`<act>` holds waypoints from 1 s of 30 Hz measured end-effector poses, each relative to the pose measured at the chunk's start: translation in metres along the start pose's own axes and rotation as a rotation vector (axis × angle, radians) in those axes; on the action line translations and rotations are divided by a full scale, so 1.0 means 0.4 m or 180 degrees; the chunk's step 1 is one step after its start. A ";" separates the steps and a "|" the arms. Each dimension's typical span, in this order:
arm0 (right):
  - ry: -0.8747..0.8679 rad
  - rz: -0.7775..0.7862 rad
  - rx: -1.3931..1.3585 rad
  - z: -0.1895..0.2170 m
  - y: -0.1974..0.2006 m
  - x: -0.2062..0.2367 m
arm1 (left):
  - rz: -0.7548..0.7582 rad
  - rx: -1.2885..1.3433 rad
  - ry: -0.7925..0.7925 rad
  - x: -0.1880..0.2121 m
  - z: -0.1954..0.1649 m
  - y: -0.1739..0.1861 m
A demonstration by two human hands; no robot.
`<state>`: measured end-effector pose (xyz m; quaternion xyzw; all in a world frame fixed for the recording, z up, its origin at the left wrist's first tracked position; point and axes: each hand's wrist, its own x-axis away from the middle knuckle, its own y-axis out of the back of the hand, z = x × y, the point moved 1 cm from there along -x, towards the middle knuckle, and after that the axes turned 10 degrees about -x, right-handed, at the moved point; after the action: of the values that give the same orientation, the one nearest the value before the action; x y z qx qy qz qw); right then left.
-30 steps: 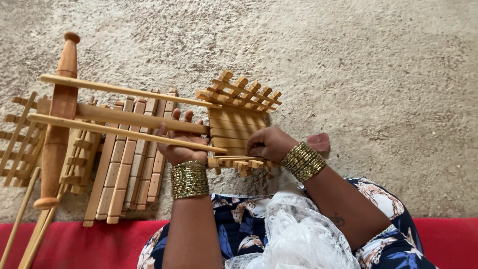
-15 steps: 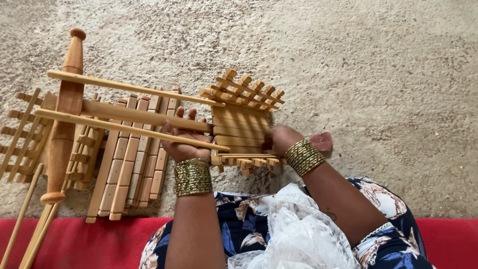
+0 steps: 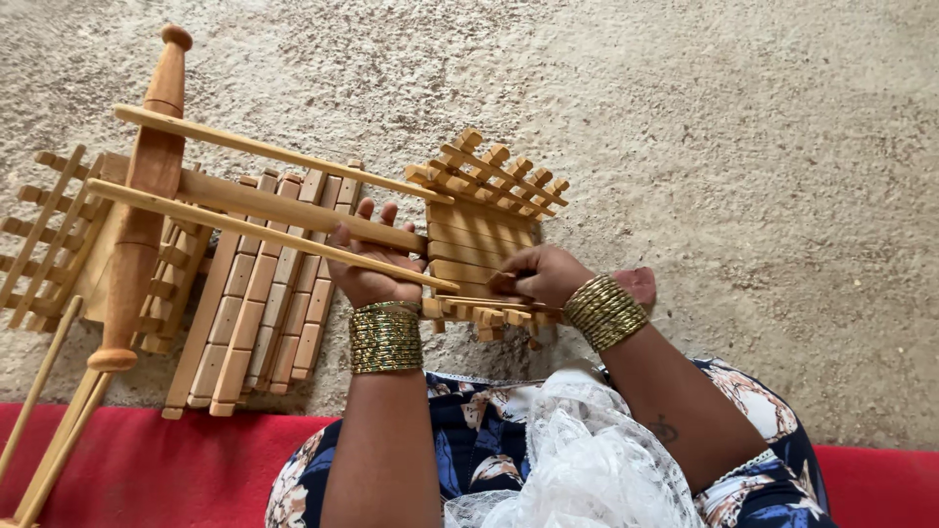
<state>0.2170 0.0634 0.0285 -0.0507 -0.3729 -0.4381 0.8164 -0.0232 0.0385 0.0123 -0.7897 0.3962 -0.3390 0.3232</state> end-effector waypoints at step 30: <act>0.2532 0.0501 0.0374 0.119 -0.032 0.225 | -0.0048 0.0025 0.0102 0.002 -0.004 -0.003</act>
<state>0.2111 0.0141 0.1182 0.1410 -0.0474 -0.3376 0.9294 -0.0234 0.0381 0.0144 -0.7859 0.3940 -0.3556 0.3173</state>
